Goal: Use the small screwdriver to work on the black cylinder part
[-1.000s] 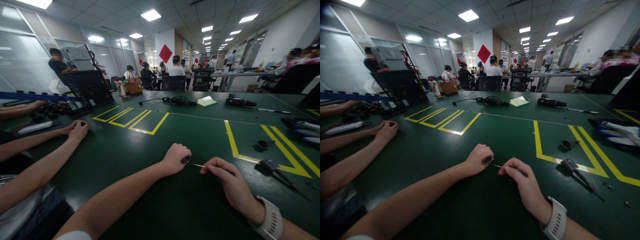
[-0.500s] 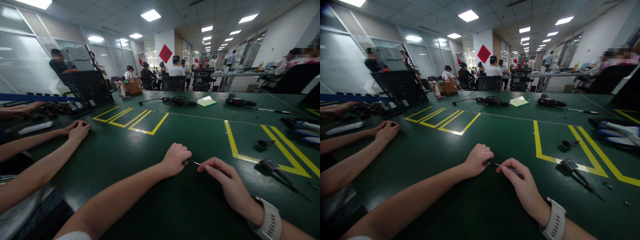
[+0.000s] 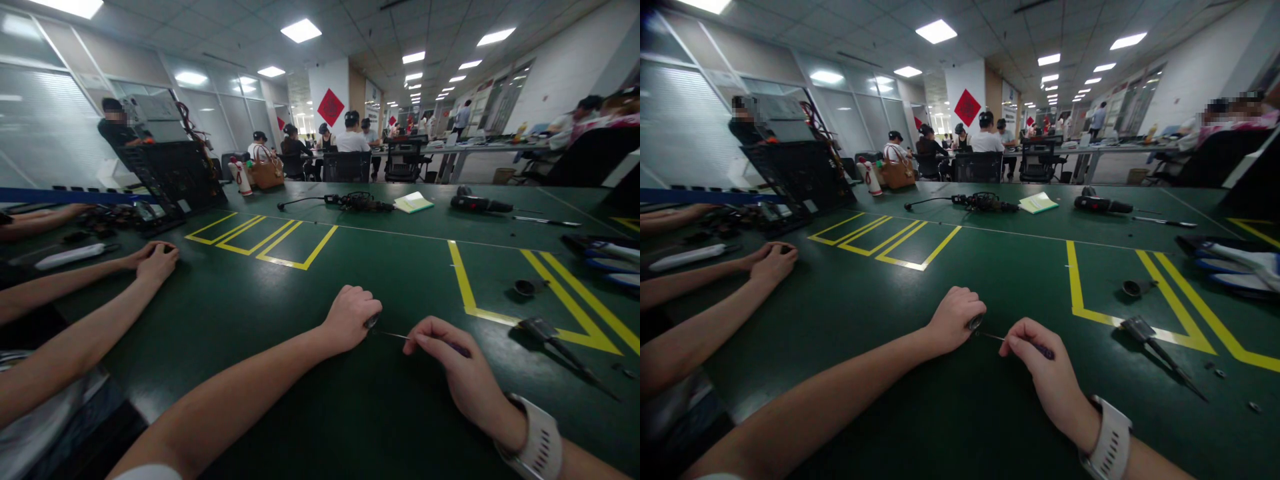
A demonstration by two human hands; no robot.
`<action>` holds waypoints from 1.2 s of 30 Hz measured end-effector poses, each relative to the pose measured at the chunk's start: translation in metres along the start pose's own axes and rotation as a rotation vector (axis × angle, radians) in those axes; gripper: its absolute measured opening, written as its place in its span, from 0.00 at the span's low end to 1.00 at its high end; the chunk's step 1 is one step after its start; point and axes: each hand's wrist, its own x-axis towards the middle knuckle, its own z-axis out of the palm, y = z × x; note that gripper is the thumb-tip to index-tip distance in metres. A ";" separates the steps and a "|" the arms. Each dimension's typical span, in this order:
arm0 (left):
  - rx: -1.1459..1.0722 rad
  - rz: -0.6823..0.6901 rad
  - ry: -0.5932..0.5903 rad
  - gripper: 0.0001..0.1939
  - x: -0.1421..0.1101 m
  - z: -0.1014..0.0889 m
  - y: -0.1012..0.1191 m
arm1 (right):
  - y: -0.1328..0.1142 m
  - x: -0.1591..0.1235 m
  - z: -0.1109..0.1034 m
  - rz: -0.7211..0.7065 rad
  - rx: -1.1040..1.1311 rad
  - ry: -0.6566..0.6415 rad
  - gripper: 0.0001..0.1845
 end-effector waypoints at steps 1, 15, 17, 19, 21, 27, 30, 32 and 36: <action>-0.005 -0.008 0.005 0.04 0.000 0.000 0.000 | 0.000 0.000 0.000 0.004 0.001 -0.001 0.12; -0.622 -0.087 0.186 0.09 0.002 0.009 -0.010 | 0.000 -0.007 0.005 -0.102 0.037 0.001 0.10; -0.663 -0.087 0.205 0.11 0.002 0.010 -0.010 | -0.004 -0.008 0.008 -0.093 -0.052 -0.016 0.10; -0.664 -0.078 0.212 0.11 0.002 0.011 -0.010 | -0.006 -0.009 0.011 -0.101 -0.118 -0.018 0.10; -0.660 -0.058 0.203 0.11 0.002 0.011 -0.009 | -0.006 -0.009 0.014 -0.124 -0.149 -0.015 0.10; -0.696 -0.040 0.178 0.10 0.002 0.010 -0.008 | -0.003 -0.008 0.013 -0.063 -0.053 -0.042 0.09; -0.703 -0.065 0.157 0.10 0.002 0.010 -0.008 | -0.001 -0.005 0.011 0.028 0.053 -0.056 0.10; -0.717 -0.075 0.143 0.10 0.002 0.009 -0.008 | 0.002 -0.003 0.011 0.066 0.111 -0.053 0.11; -0.732 -0.079 0.147 0.10 0.002 0.010 -0.008 | 0.004 -0.001 0.012 0.075 0.167 -0.034 0.11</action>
